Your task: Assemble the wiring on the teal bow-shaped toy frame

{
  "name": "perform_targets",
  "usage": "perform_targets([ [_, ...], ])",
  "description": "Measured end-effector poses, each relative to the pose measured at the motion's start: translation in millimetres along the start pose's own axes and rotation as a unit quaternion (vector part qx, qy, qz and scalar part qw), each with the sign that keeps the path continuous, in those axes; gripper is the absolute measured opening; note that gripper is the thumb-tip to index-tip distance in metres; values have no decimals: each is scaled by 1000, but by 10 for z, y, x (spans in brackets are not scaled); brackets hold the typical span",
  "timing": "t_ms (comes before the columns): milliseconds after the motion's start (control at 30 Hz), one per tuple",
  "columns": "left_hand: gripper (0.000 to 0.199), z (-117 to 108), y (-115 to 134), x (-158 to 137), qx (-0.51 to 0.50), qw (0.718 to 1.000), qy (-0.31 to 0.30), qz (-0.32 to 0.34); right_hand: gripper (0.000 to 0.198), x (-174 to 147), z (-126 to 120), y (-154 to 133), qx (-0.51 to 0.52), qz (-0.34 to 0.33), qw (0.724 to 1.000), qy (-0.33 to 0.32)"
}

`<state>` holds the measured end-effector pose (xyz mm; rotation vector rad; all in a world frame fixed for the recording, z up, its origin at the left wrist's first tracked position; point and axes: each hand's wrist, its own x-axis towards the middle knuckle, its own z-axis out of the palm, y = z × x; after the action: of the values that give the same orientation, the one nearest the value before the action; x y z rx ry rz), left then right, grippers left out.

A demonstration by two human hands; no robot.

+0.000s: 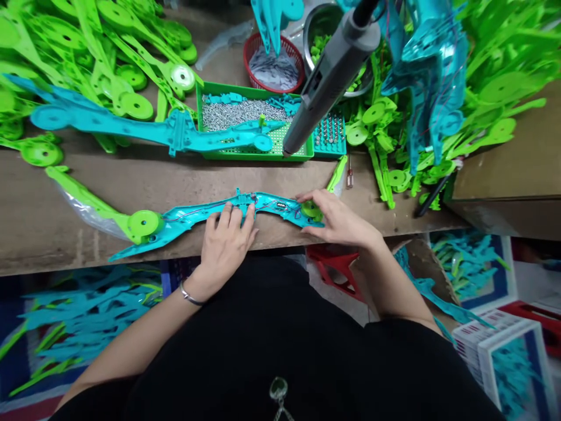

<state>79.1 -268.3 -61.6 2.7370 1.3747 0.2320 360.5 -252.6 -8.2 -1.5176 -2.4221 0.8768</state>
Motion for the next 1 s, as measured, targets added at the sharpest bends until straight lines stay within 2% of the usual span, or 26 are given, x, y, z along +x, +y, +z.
perform_targets([
  [100, 48, 5, -14, 65, -7, 1000, -8, 7, 54, -76, 115, 54, -22, 24, 999, 17],
  [167, 48, -2, -11, 103, -17, 1000, -14, 4, 49, -97, 122, 77, -29, 23, 999, 28],
  [333, 49, 4, 32, 117, -7, 1000, -9, -7, 32, 34, -5, -71, 5, -42, 998, 57],
  [433, 48, 34, 65, 104, 16, 1000, -1, -14, 21, 368, -42, -284, -6, -100, 989, 108],
  [567, 50, 70, 104, 88, 23, 999, 4, -30, 37, 1131, 58, -508, -59, -179, 974, 122],
  [633, 51, 83, 115, 78, 23, 999, 6, -36, 47, 1539, 159, -536, -101, -174, 972, 124],
  [733, 51, 102, 118, 61, 26, 999, 16, -38, 50, 1998, 301, -476, -171, -130, 967, 136],
  [833, 49, 129, 111, 47, 24, 998, 34, -38, 50, 2205, 355, -379, -209, -128, 961, 131],
  [1000, 49, 164, 107, 40, 18, 998, 48, -38, 49, 2225, 261, -421, -222, -151, 957, 112],
])
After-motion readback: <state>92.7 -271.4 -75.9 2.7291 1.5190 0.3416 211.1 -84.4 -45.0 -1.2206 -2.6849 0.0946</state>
